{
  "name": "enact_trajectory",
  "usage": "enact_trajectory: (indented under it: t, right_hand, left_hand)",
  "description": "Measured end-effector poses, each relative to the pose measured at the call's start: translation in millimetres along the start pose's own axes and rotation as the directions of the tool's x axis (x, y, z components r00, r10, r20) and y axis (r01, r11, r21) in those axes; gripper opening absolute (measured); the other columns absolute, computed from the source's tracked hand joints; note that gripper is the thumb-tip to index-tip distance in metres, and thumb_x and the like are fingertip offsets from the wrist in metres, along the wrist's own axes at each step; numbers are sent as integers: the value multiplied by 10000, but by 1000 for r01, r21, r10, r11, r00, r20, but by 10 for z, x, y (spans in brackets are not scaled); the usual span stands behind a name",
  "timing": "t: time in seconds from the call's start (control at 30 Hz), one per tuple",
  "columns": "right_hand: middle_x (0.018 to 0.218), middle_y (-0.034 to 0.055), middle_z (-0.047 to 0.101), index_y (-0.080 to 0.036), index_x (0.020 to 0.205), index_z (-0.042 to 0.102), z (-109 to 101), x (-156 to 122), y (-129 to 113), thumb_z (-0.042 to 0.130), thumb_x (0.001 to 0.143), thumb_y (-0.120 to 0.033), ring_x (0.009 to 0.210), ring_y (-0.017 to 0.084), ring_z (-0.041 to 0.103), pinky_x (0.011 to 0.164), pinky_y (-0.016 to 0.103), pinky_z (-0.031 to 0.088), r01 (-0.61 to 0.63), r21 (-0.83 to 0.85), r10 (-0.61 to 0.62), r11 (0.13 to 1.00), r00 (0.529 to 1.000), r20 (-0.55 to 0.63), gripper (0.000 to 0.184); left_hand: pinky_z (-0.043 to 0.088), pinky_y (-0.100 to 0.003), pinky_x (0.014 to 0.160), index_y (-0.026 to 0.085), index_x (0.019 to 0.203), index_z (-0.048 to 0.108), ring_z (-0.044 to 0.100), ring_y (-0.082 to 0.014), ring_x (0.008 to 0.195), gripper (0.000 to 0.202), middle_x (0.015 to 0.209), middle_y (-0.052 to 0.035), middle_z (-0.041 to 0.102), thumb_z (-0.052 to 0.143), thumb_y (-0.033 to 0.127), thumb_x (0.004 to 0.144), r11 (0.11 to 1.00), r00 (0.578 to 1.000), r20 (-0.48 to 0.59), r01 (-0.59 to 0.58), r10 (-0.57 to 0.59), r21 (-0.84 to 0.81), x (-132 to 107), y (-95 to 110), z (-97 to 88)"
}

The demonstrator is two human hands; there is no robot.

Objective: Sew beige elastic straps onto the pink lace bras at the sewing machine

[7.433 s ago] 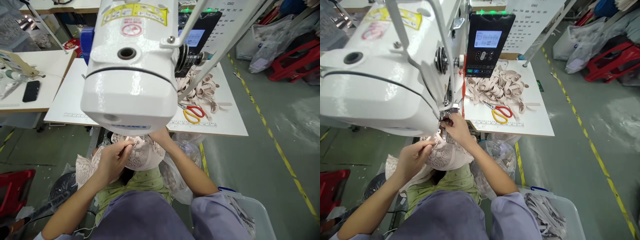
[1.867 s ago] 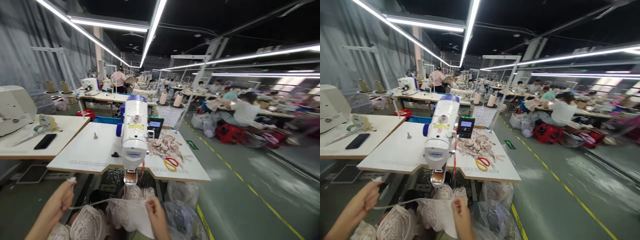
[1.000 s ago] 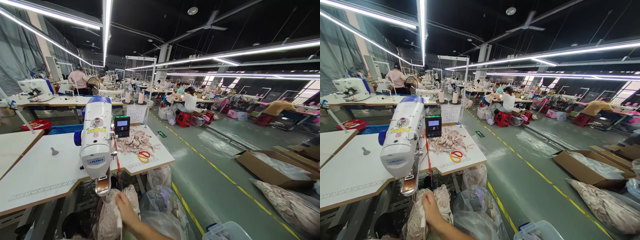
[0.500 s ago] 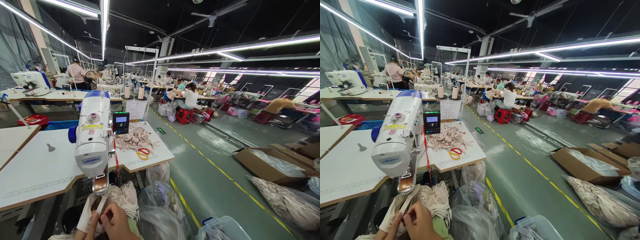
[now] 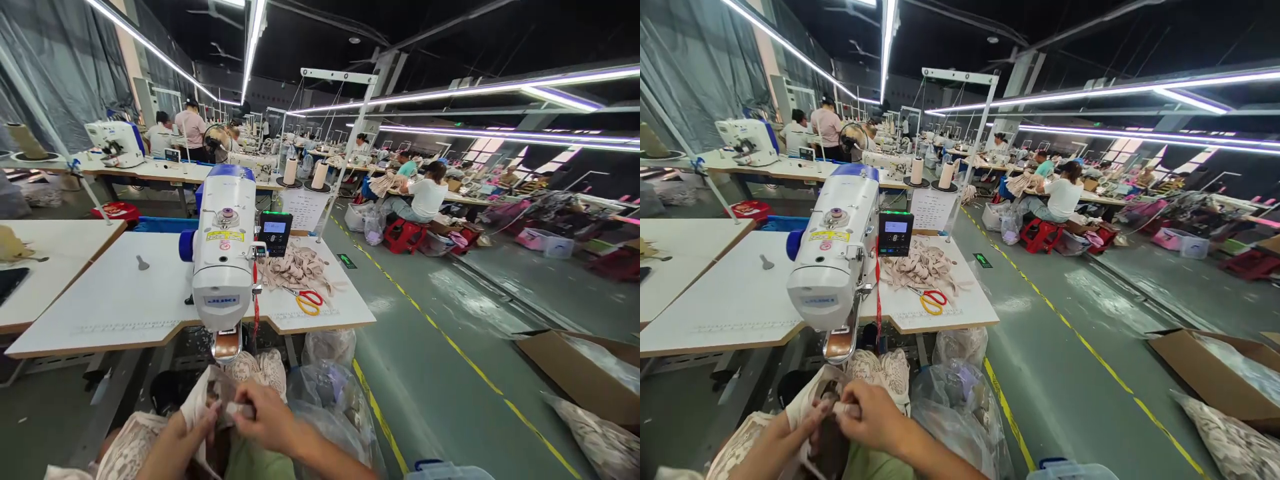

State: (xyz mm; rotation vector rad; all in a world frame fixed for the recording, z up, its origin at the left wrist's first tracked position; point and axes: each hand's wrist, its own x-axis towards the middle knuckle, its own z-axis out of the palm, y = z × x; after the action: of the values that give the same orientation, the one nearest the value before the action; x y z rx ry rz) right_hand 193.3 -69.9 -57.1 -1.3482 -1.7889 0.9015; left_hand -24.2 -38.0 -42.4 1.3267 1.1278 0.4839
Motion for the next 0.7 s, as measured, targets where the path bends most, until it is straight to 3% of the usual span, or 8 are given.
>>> enact_trajectory:
  t: [0.07, 0.17, 0.23, 0.37, 0.5, 0.6, 0.7]
  right_hand:
    - [815, 1, 644, -193, 939, 619, -33, -35, 28, 590, 845, -243, 698, 134, 565, 634, 238, 407, -66, 16, 68, 998, 985, -159, 110]
    - [821, 19, 649, -185, 911, 619, -32, -127, 51, 532, 930, -287, 723, 147, 580, 679, 267, 440, -105, 30, 110, 994, 956, -271, 136]
    - [873, 37, 669, -190, 955, 640, 18, -176, 46, 513, 977, -307, 789, 160, 606, 739, 286, 468, -77, 15, 78, 997, 964, -255, 174]
    - [963, 60, 705, -214, 1025, 671, 169, -218, -63, 509, 1005, -273, 914, 178, 650, 811, 309, 512, 33, -20, -36, 999, 983, -178, 173]
    - [974, 51, 728, -232, 1039, 678, 294, -189, -201, 542, 986, -232, 920, 174, 677, 795, 304, 547, 117, -53, -125, 992, 969, -211, 146]
    - [967, 45, 735, -233, 1028, 681, 330, -139, -219, 559, 975, -212, 920, 172, 684, 804, 302, 555, 135, -55, -145, 989, 955, -257, 135]
    - [953, 44, 736, -229, 1009, 686, 342, -111, -193, 573, 968, -210, 892, 170, 684, 783, 297, 554, 122, -39, -128, 992, 951, -282, 121]
  left_hand:
    - [475, -291, 665, 198, 894, 656, 588, -192, 664, 543, 672, -22, 654, 682, 718, 739, 997, 994, -101, -41, 34, -65, -29, 86, -18]
    - [464, -248, 650, 159, 775, 622, 573, -145, 640, 432, 667, -32, 650, 717, 579, 800, 985, 997, -73, -35, 22, -168, -67, 121, 17]
    - [429, -224, 567, 138, 808, 634, 546, -115, 575, 373, 685, -29, 652, 764, 488, 787, 944, 992, -87, 54, -87, -325, -56, 60, 73]
    - [432, -216, 562, 120, 822, 646, 542, -101, 570, 338, 686, -10, 642, 831, 389, 734, 841, 986, -104, 54, -130, -539, -39, -65, 207]
    - [479, -230, 658, 113, 889, 704, 593, -129, 681, 323, 758, -24, 685, 815, 392, 768, 859, 991, -118, -2, -68, -512, -116, -18, 268]
    - [506, -258, 731, 120, 946, 734, 638, -164, 764, 332, 834, -45, 725, 752, 431, 830, 927, 987, -156, -24, -38, -375, -167, 32, 259]
    - [507, -262, 711, 117, 888, 745, 651, -181, 759, 333, 802, -50, 730, 727, 446, 840, 970, 975, -218, -19, -35, -244, -174, 57, 259]
